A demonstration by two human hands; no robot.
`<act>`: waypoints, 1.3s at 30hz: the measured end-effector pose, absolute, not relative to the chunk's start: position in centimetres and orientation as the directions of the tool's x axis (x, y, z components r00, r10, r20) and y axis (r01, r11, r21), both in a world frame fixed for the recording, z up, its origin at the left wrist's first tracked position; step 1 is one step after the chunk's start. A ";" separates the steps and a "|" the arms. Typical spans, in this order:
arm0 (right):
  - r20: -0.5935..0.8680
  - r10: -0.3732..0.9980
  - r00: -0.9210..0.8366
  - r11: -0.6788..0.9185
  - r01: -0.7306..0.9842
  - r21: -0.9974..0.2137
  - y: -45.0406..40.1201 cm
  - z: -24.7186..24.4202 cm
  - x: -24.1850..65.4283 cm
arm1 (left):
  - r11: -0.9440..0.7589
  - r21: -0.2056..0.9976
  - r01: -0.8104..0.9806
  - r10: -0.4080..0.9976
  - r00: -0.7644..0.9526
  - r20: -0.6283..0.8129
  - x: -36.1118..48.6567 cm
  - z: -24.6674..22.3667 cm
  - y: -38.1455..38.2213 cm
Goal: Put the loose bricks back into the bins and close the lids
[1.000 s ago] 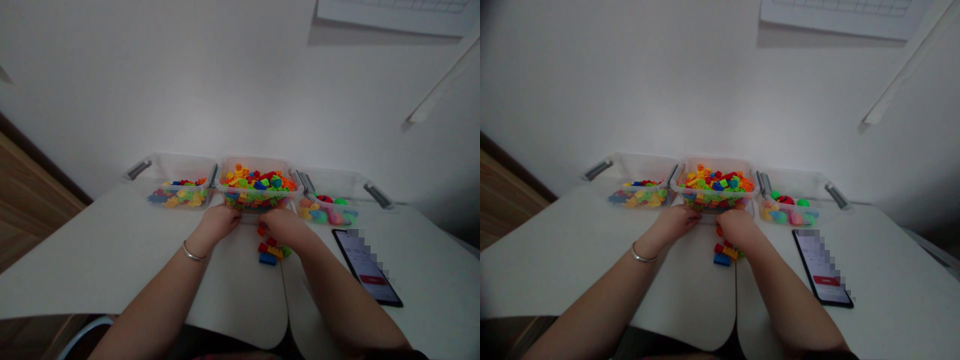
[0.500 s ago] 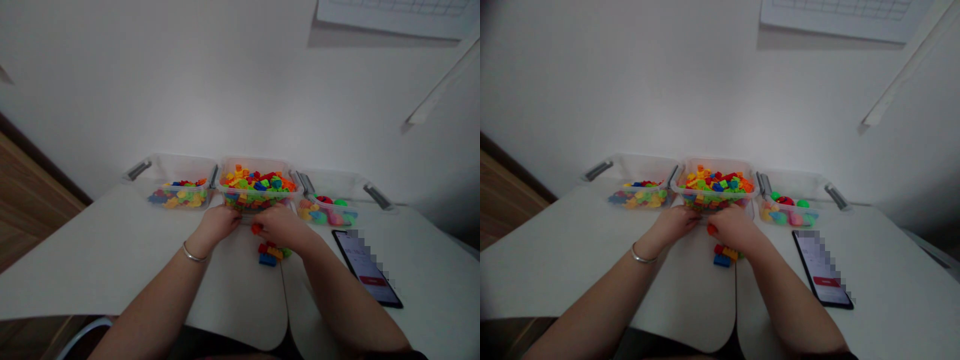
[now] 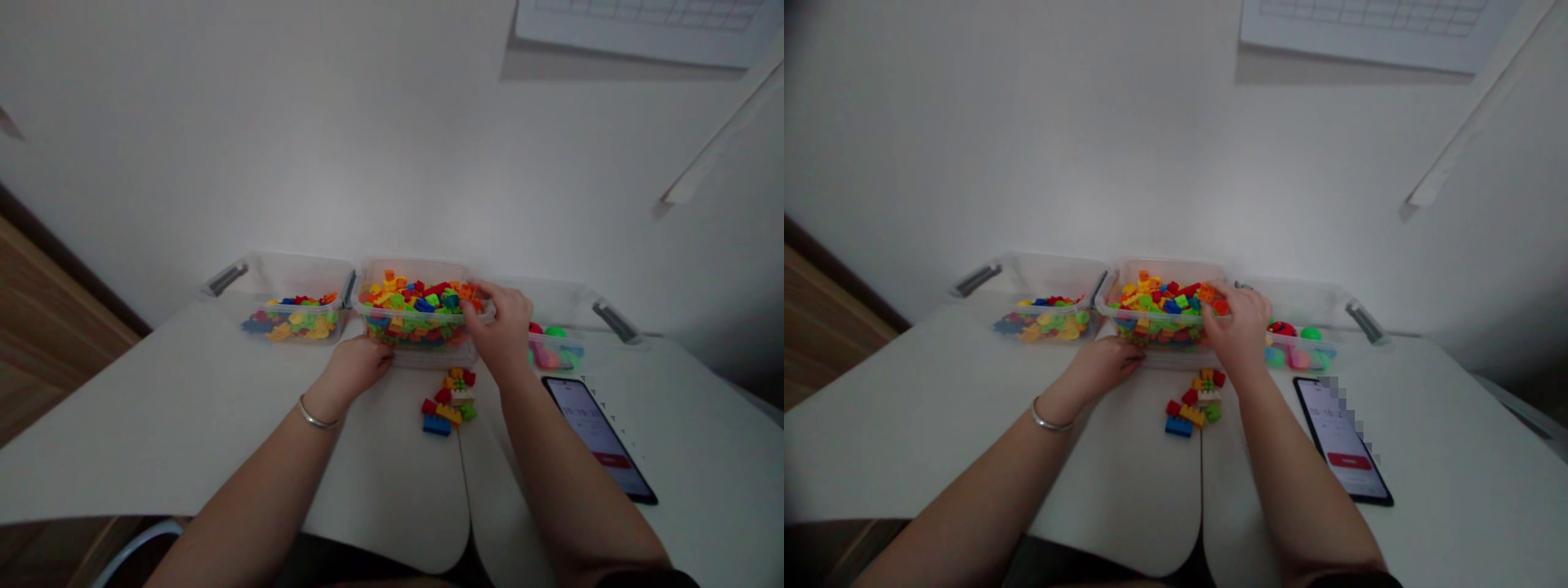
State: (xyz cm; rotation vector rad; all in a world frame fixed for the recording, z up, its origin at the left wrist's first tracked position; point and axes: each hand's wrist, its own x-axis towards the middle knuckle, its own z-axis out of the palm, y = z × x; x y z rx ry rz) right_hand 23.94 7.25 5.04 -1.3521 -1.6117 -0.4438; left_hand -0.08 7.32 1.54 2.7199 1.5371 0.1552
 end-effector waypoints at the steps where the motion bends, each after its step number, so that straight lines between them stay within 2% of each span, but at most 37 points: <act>1: 0.814 0.573 0.094 0.278 0.912 -0.302 7.6 4.8 24.2 | -0.516 0.061 0.855 0.856 0.511 0.078 0.0 1.6 7.3; 5: 0.743 0.659 0.118 0.207 0.921 -0.329 8.4 4.3 25.2 | -0.513 0.058 0.857 0.858 0.509 0.073 0.1 1.6 7.2; 9: 0.741 0.667 0.075 0.262 0.908 -0.327 8.6 4.4 25.4 | -0.508 0.054 0.860 0.861 0.504 0.073 0.1 1.5 7.3; 13: 0.801 0.597 -0.041 0.401 0.880 -0.254 7.8 5.3 25.2 | -0.516 0.060 0.854 0.856 0.512 0.070 0.1 1.5 7.4; 16: 0.789 0.599 -0.135 0.448 0.873 -0.191 7.1 5.9 24.8 | -0.517 0.052 0.855 0.856 0.513 0.069 0.1 1.6 7.3; 20: 0.712 0.651 -0.261 0.444 0.892 -0.079 6.5 6.2 24.2 | -0.525 0.049 0.850 0.850 0.520 0.089 0.1 1.5 7.3; 28: 0.579 0.731 -0.360 0.416 0.909 0.041 6.3 5.8 23.2 | -0.521 0.073 0.850 0.853 0.515 0.087 0.2 1.9 7.1; 34: 0.543 0.757 -0.363 0.422 0.906 0.017 6.2 5.8 23.2 | -0.519 0.062 0.852 0.854 0.515 0.073 0.2 2.0 7.1; 39: 0.600 0.713 -0.363 0.498 0.864 -0.069 5.6 6.8 23.8 | -0.509 0.075 0.858 0.861 0.506 0.057 0.2 2.1 7.0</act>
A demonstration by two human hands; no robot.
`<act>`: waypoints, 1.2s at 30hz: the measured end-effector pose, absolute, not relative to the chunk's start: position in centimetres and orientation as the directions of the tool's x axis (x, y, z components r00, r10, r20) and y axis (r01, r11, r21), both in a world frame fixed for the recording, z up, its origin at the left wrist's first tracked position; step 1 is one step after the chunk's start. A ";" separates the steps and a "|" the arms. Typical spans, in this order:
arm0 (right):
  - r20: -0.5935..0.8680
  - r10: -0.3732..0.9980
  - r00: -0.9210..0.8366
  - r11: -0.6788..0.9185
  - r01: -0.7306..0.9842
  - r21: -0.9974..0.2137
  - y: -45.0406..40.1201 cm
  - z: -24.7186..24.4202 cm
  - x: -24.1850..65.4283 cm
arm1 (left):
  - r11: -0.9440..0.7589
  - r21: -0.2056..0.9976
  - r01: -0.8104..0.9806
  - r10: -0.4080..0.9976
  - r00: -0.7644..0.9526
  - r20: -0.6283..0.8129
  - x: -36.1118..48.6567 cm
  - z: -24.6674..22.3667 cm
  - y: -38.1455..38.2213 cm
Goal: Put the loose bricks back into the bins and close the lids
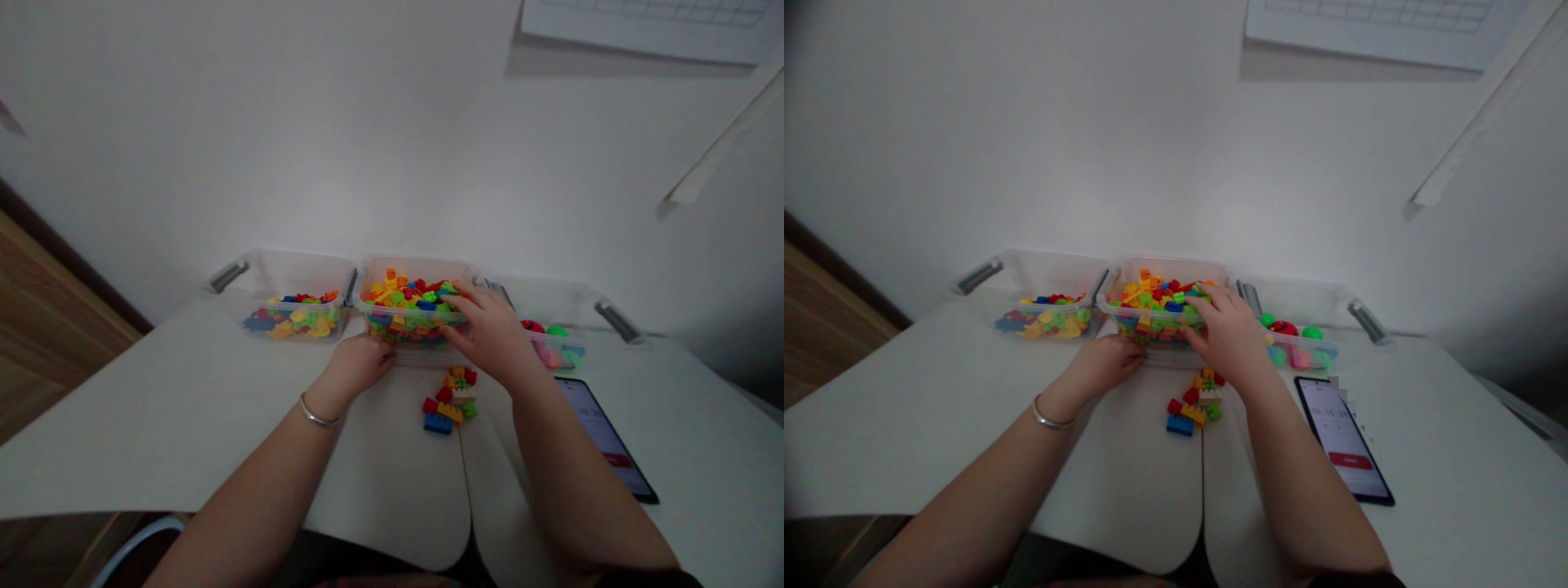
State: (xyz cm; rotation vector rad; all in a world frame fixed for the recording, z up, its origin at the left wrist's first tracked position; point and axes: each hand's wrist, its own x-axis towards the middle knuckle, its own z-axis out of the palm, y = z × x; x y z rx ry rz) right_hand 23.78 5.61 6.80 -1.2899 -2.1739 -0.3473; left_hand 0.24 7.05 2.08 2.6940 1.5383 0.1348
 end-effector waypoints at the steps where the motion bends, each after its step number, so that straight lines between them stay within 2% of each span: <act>1: 0.617 0.696 -0.367 0.531 0.842 -0.098 5.3 7.2 23.9 | -0.507 0.076 0.858 0.862 0.504 0.057 0.2 2.1 7.0; 5: 0.586 0.681 -0.439 0.651 0.730 -0.209 3.6 8.7 23.8 | -0.515 0.078 0.854 0.857 0.510 0.069 0.2 2.0 6.9; 9: 0.331 0.703 -0.629 0.708 0.664 -0.241 2.5 9.1 22.6 | -0.522 0.090 0.848 0.853 0.517 0.075 0.1 1.9 7.0; 12: 0.144 0.729 -0.669 0.683 0.703 -0.198 2.5 8.5 21.7 | -0.522 0.093 0.848 0.853 0.517 0.073 0.2 1.9 7.0; 15: 0.036 0.769 -0.638 0.638 0.762 -0.110 2.7 7.4 21.4 | -0.506 0.085 0.859 0.862 0.500 0.077 0.3 2.0 7.0; 18: -0.047 0.778 -0.626 0.621 0.778 -0.094 3.1 6.0 21.5 | -0.490 0.076 0.868 0.871 0.484 0.080 0.3 2.1 7.0; 24: -0.035 0.730 -0.682 0.673 0.727 -0.134 3.6 4.0 21.5 | -0.512 0.072 0.856 0.858 0.506 0.089 0.4 2.0 7.0; 31: -0.099 0.766 -0.635 0.632 0.772 -0.058 2.9 4.9 20.2 | -0.510 0.095 0.855 0.860 0.503 0.085 0.4 1.9 7.2; 36: -0.069 0.766 -0.639 0.640 0.768 0.000 3.5 4.5 20.1 | -0.480 0.093 0.872 0.877 0.475 0.067 0.5 2.1 7.0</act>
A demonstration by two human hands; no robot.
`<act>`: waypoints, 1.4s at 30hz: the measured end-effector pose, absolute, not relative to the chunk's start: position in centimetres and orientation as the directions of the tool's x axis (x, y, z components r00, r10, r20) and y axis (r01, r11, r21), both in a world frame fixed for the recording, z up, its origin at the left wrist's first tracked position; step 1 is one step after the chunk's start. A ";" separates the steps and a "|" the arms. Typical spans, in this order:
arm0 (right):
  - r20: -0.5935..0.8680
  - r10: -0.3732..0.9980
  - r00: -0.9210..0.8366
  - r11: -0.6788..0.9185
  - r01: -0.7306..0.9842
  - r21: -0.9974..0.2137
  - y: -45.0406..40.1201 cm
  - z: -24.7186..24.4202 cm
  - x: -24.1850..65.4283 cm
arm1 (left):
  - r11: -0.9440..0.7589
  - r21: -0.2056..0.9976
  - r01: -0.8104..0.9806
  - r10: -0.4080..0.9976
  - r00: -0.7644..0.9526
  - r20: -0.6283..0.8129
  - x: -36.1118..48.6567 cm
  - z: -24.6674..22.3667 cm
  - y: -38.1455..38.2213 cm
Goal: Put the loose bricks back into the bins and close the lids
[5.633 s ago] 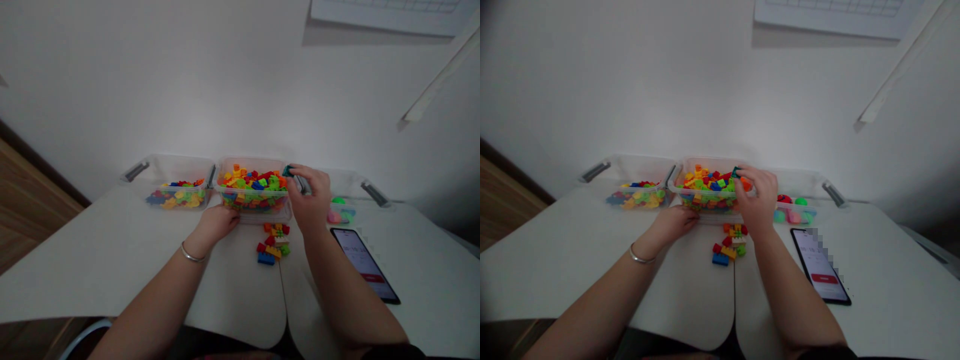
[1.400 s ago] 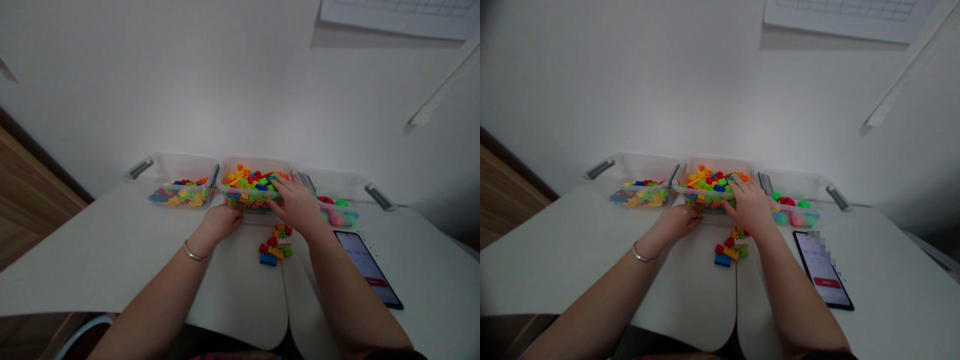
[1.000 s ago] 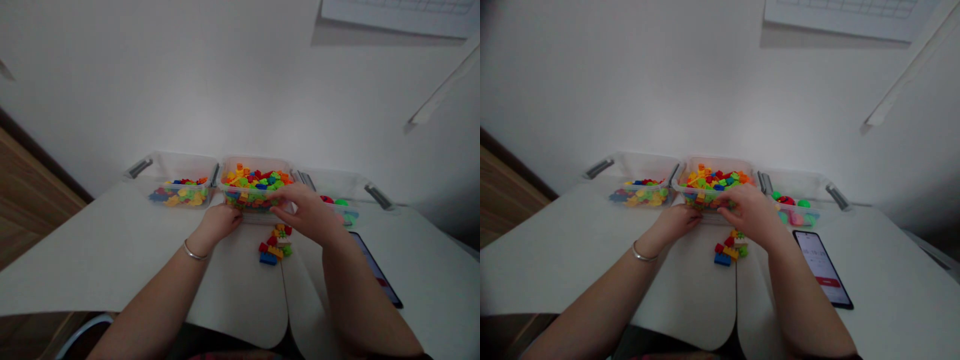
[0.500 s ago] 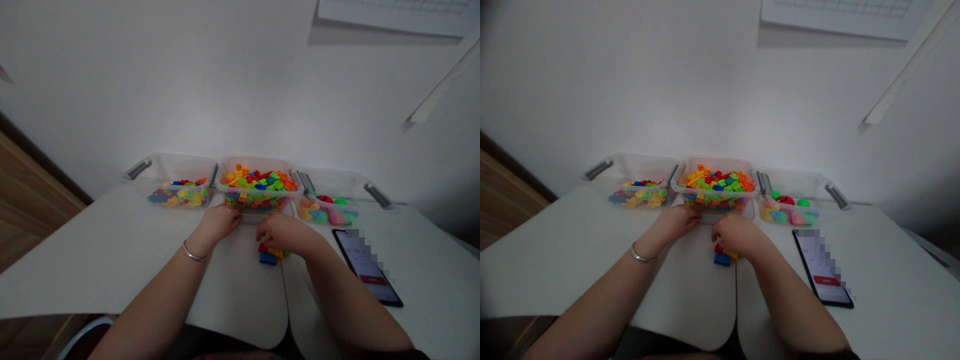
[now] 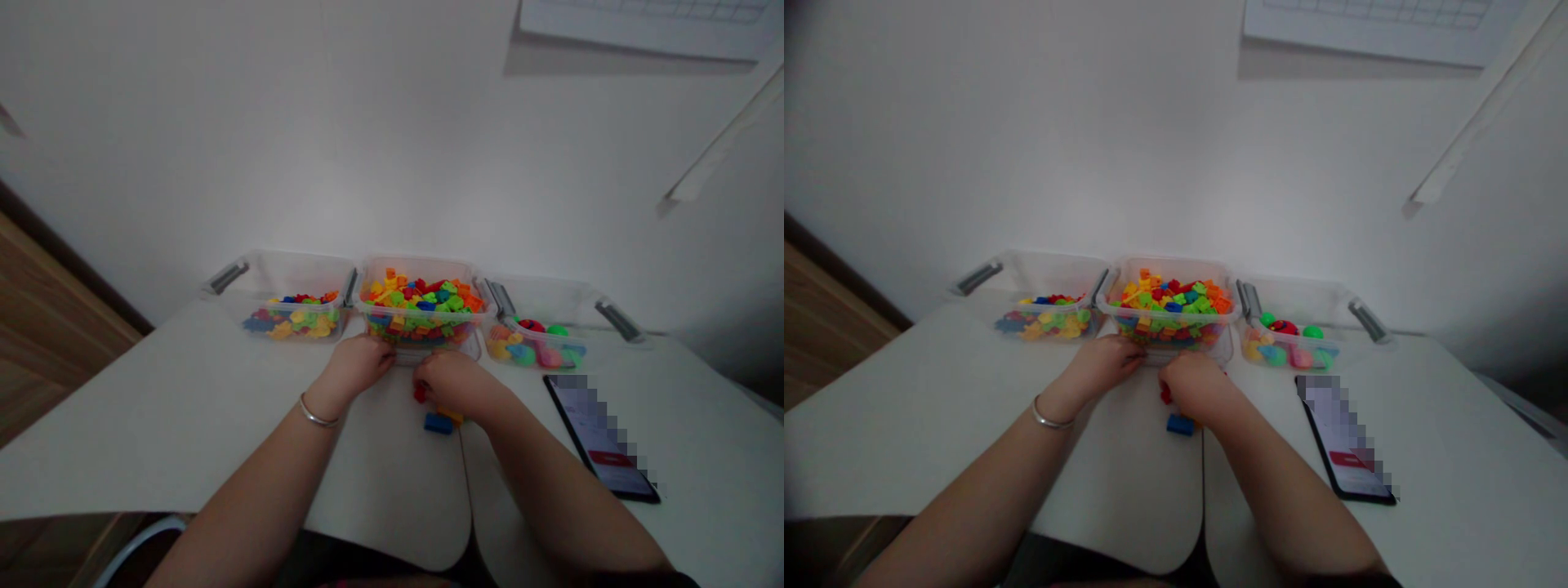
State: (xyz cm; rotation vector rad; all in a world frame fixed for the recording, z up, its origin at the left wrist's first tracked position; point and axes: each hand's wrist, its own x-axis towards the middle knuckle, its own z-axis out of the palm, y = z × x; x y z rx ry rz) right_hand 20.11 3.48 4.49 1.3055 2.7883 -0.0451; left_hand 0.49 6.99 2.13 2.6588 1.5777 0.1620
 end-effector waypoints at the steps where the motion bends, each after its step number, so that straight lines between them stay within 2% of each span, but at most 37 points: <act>1: -0.059 0.767 -0.639 0.640 0.768 0.006 3.6 4.4 20.1 | -0.476 0.096 0.874 0.879 0.471 0.071 0.5 2.1 7.0; 8: -0.111 0.793 -0.598 0.605 0.796 0.030 3.1 4.7 19.3 | -0.512 0.085 0.855 0.859 0.507 0.080 0.3 1.9 7.2; 11: -0.093 0.769 -0.633 0.633 0.773 -0.029 3.2 5.2 19.4 | -0.496 0.085 0.864 0.868 0.491 0.074 0.3 1.9 7.2; 13: -0.027 0.740 -0.672 0.666 0.739 -0.103 3.2 6.0 19.9 | -0.490 0.094 0.867 0.871 0.484 0.078 0.2 1.9 7.2; 15: 0.106 0.729 -0.676 0.684 0.713 -0.154 3.1 7.0 20.6 | -0.501 0.106 0.859 0.865 0.495 0.081 0.1 1.9 7.1; 17: 0.313 0.715 -0.625 0.689 0.707 -0.160 3.0 8.0 21.3 | -0.518 0.108 0.848 0.855 0.512 0.080 0.0 1.9 7.1; 21: 0.753 0.553 -0.357 0.650 0.750 -0.121 3.3 8.5 22.5 | -0.531 0.085 0.843 0.847 0.526 0.079 -0.1 1.9 7.2; 23: 0.873 0.444 -0.200 0.579 0.808 -0.109 4.1 7.6 23.0 | -0.533 0.079 0.842 0.846 0.528 0.077 -0.1 1.8 7.2; 25: 0.930 0.354 -0.099 0.525 0.844 -0.111 5.3 6.3 23.2 | -0.529 0.082 0.845 0.848 0.524 0.074 -0.1 1.8 7.2; 28: 0.938 0.347 -0.002 0.485 0.856 -0.178 6.9 4.4 23.3 | -0.520 0.083 0.850 0.854 0.515 0.077 0.0 1.6 7.3; 33: 0.890 0.442 0.109 0.387 0.873 -0.299 8.3 3.1 23.1 | -0.530 0.079 0.845 0.848 0.525 0.076 0.2 1.6 7.2; 42: 0.866 0.497 0.059 0.361 0.893 -0.268 7.6 3.9 23.2 | -0.516 0.084 0.853 0.857 0.511 0.071 0.1 1.8 7.2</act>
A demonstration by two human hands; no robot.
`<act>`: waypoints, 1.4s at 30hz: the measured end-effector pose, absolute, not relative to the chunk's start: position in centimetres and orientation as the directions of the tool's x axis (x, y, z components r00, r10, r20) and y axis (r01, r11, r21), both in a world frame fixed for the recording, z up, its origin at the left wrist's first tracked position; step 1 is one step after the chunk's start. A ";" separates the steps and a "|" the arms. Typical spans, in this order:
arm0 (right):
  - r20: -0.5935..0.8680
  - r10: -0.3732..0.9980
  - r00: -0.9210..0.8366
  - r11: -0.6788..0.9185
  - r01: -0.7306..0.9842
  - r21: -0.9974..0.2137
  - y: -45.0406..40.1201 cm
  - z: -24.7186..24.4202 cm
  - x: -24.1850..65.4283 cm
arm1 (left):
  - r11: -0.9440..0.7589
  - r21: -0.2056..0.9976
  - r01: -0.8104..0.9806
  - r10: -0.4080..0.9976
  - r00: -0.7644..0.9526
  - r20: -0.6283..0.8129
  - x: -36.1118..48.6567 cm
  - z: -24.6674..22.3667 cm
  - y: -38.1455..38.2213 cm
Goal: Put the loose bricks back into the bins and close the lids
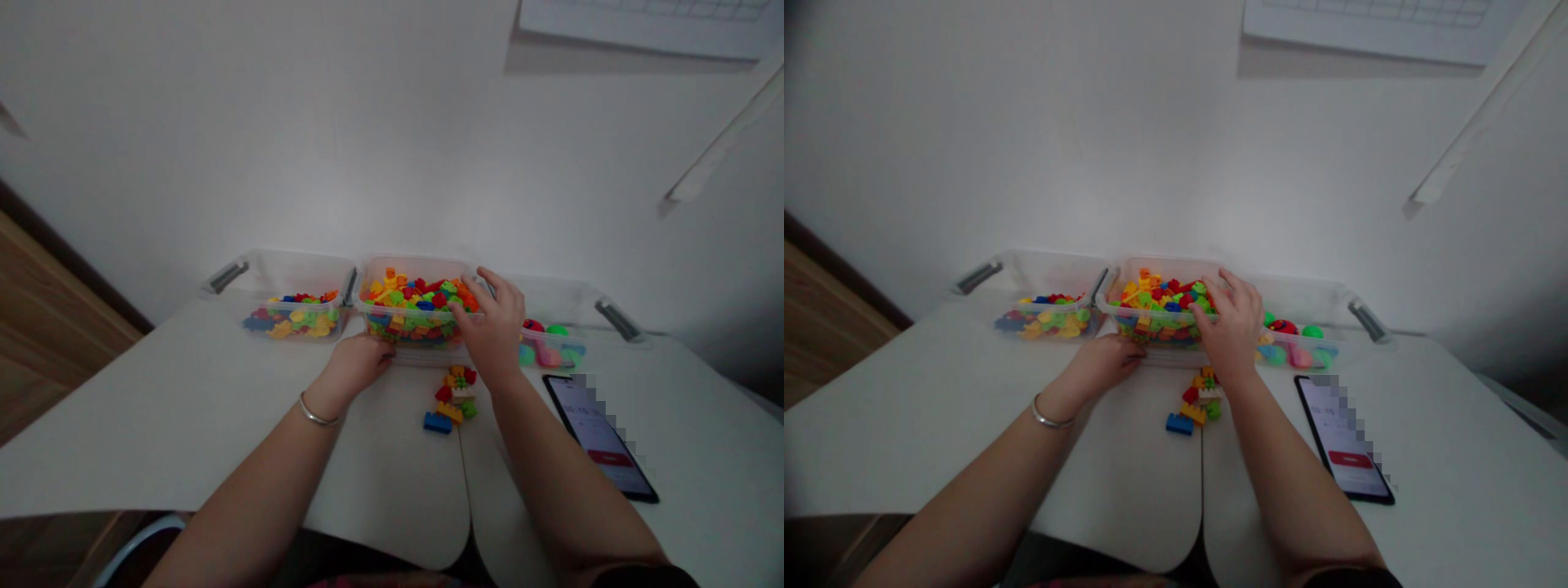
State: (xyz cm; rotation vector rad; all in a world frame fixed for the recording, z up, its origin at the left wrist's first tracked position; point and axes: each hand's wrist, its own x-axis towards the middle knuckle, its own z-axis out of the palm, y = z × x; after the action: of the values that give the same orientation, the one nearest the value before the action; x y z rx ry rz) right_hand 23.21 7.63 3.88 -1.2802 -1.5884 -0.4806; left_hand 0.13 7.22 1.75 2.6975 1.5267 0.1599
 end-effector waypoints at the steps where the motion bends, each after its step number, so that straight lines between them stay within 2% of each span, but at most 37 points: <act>1: 0.864 0.500 0.053 0.360 0.895 -0.264 7.5 4.0 23.2 | -0.515 0.082 0.853 0.857 0.510 0.070 0.1 1.7 7.2; 7: 0.857 0.512 -0.065 0.490 0.841 -0.229 6.4 6.2 23.8 | -0.526 0.076 0.847 0.850 0.520 0.082 -0.1 1.5 7.3; 11: 0.733 0.648 -0.206 0.576 0.762 -0.295 4.9 8.0 24.2 | -0.528 0.077 0.846 0.849 0.522 0.085 -0.1 1.5 7.3; 14: 0.476 0.776 -0.413 0.591 0.740 -0.321 3.8 8.8 24.1 | -0.521 0.081 0.850 0.853 0.516 0.079 -0.1 1.6 7.2; 17: 0.098 0.793 -0.602 0.601 0.743 -0.296 2.9 8.6 23.2 | -0.523 0.087 0.848 0.852 0.517 0.085 -0.1 1.6 7.2; 20: -0.211 0.748 -0.629 0.583 0.775 -0.244 2.5 7.8 21.9 | -0.521 0.081 0.850 0.853 0.514 0.094 0.0 1.4 7.3; 23: -0.342 0.737 -0.583 0.571 0.808 -0.147 2.4 7.0 20.5 | -0.521 0.090 0.849 0.853 0.514 0.091 0.1 1.4 7.3; 29: -0.416 0.761 -0.498 0.550 0.835 0.005 2.1 6.7 19.2 | -0.509 0.102 0.855 0.860 0.501 0.094 0.3 1.7 7.2; 35: -0.322 0.789 -0.524 0.548 0.836 -0.018 2.4 6.5 19.4 | -0.523 0.081 0.849 0.852 0.516 0.089 0.3 1.7 7.2; 42: -0.285 0.808 -0.516 0.527 0.849 -0.041 3.0 6.3 19.5 | -0.524 0.070 0.849 0.851 0.518 0.086 0.2 1.6 7.3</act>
State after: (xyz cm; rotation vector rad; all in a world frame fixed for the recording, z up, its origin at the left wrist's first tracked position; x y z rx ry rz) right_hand 19.47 2.96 6.31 -1.6242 -2.9423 0.2974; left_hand 0.25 7.33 1.60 2.7202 1.5231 0.1711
